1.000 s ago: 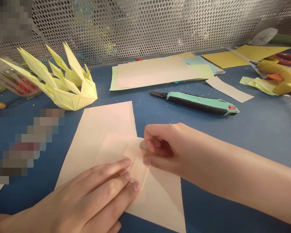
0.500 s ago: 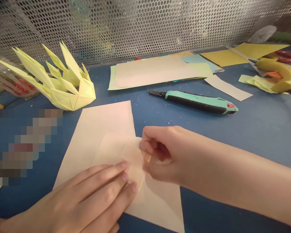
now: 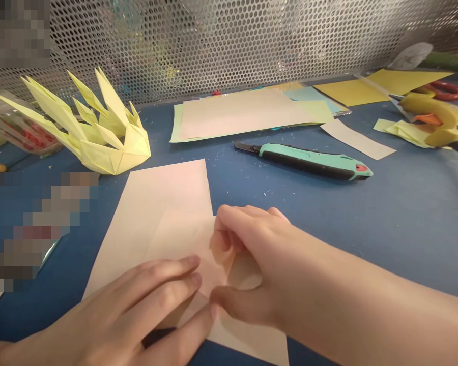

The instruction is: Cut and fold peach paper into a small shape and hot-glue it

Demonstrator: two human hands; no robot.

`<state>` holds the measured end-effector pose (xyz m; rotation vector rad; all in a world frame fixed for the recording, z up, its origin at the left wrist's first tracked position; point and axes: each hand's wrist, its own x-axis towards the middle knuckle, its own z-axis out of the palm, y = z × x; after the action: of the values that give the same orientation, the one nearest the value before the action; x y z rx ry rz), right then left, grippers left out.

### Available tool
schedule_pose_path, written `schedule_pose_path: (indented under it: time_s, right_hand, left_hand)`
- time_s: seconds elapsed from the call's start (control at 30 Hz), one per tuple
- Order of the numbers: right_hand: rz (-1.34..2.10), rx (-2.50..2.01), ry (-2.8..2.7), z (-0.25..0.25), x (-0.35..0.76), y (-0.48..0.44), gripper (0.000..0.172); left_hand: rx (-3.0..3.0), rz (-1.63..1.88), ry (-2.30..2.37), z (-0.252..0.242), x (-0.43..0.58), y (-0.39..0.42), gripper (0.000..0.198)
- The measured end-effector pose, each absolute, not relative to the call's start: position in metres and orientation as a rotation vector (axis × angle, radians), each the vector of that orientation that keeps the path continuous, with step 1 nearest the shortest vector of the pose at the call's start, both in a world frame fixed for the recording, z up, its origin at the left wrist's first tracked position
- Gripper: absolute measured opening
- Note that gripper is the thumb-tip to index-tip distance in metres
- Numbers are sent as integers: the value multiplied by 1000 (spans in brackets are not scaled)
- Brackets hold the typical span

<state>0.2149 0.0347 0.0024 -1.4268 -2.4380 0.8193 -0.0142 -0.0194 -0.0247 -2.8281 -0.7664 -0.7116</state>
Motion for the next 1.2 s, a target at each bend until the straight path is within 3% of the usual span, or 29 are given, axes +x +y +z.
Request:
schedule_pose_path:
  time_s: [0.07,0.23,0.37,0.53,0.73,0.87,1.2]
  right_hand:
    - [816,-1376,-2438,1,212,30,35]
    - [813,-1241,-2449,-6,213,25,72]
    - [812,-1244,-2402,-9,216,28,54]
    - [836,-1116,-2341,-5,219,36,29]
    - [531,-984,-2432,6,225,51,5]
    - [543,-1021,-2460,4,227,58,15]
    - [743,-1060,-2346,2,225,56,17]
  left_hand:
    - [-2893,-622,-808,-20,-16,-21,31]
    - [-2841,-661,-915,-21,-16,-21,25]
    - [-2836,-686,-948,-23,-18,-20,35]
    - [-2917,-391,-1041,-16,-25,-20,43]
    - [-2881,-329,-1113,-16,-25,-22,46]
    - [-2876,-356,-1109,-15,-24,-22,45]
    - [-2837,-329,-927,-18,-26,-21,47]
